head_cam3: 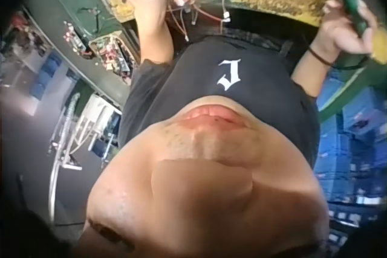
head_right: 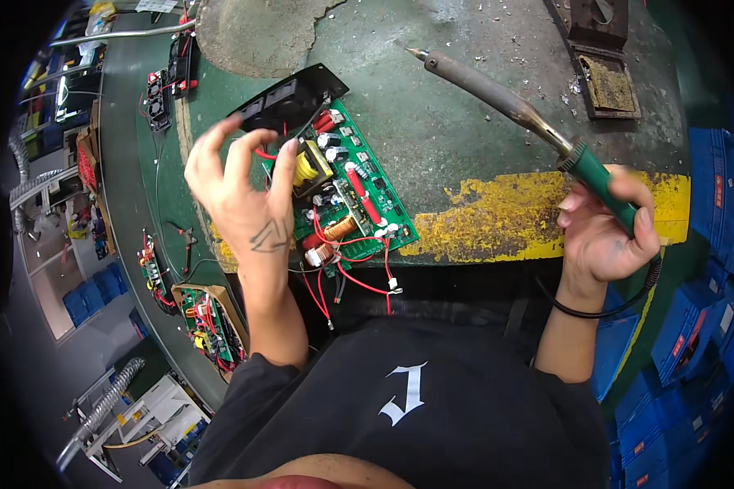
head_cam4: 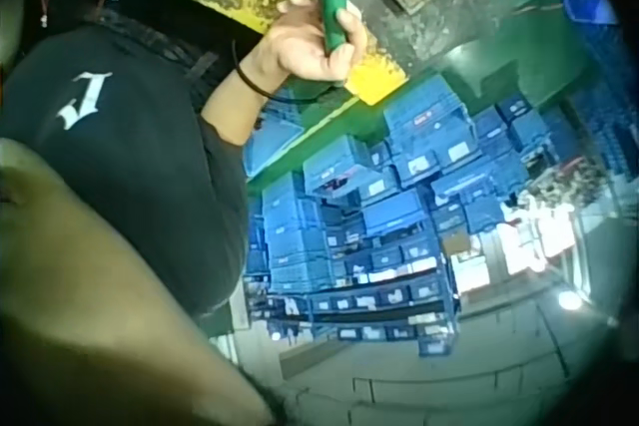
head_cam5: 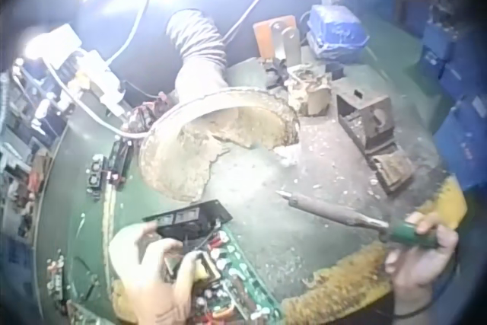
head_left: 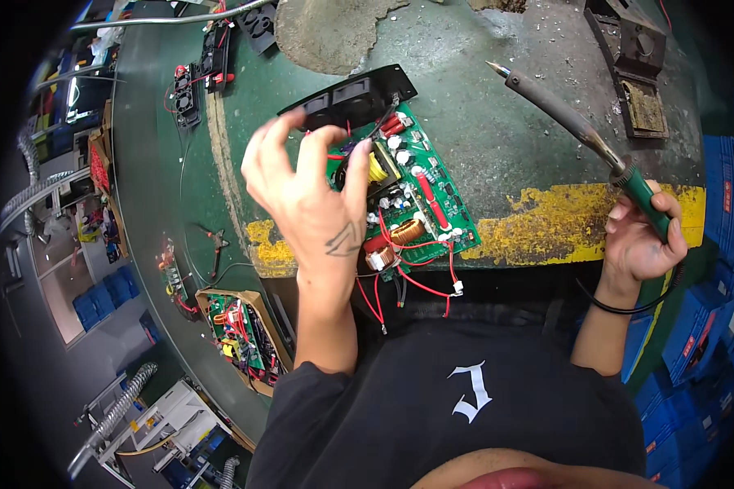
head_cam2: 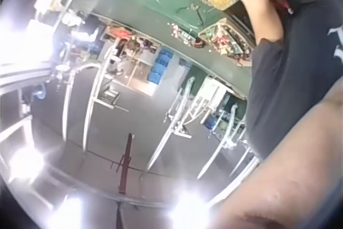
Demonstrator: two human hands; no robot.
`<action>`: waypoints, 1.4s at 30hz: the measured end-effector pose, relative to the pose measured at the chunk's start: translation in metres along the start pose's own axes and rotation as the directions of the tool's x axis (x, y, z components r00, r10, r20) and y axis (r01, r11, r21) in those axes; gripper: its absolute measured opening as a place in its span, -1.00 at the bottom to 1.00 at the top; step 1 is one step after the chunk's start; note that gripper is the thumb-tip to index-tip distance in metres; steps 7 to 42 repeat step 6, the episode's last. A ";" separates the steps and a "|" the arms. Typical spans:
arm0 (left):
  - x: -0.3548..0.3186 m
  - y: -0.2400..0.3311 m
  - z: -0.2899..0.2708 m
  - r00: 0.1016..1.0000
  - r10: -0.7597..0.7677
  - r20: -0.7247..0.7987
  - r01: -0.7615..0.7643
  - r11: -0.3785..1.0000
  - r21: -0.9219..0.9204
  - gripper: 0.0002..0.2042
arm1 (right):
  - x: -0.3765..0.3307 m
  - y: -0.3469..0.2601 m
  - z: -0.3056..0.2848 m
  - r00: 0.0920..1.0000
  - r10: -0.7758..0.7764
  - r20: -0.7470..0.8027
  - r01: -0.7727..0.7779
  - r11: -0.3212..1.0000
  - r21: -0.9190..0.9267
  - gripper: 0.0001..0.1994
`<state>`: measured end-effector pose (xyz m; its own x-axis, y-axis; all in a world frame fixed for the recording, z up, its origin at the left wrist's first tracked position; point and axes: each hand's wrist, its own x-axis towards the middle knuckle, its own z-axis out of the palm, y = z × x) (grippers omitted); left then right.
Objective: Soldering wires and components onto electronic circuit boards at a workstation.
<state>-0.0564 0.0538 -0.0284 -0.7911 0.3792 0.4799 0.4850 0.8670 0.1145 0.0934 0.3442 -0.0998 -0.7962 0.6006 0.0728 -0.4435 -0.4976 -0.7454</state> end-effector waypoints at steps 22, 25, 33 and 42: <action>-0.021 -0.020 -0.012 0.877 -0.350 0.329 0.464 0.794 -0.393 -0.89 | 0.008 0.006 0.001 0.990 0.029 0.137 -0.034 0.999 0.034 -0.60; -0.021 -0.020 -0.012 0.877 -0.350 0.329 0.464 0.794 -0.393 -0.89 | 0.008 0.006 0.001 0.990 0.029 0.137 -0.034 0.999 0.034 -0.60; -0.021 -0.020 -0.012 0.877 -0.350 0.329 0.464 0.794 -0.393 -0.89 | 0.008 0.006 0.001 0.990 0.029 0.137 -0.034 0.999 0.034 -0.60; -0.021 -0.020 -0.012 0.877 -0.350 0.329 0.464 0.794 -0.393 -0.89 | 0.008 0.006 0.001 0.990 0.029 0.137 -0.034 0.999 0.034 -0.60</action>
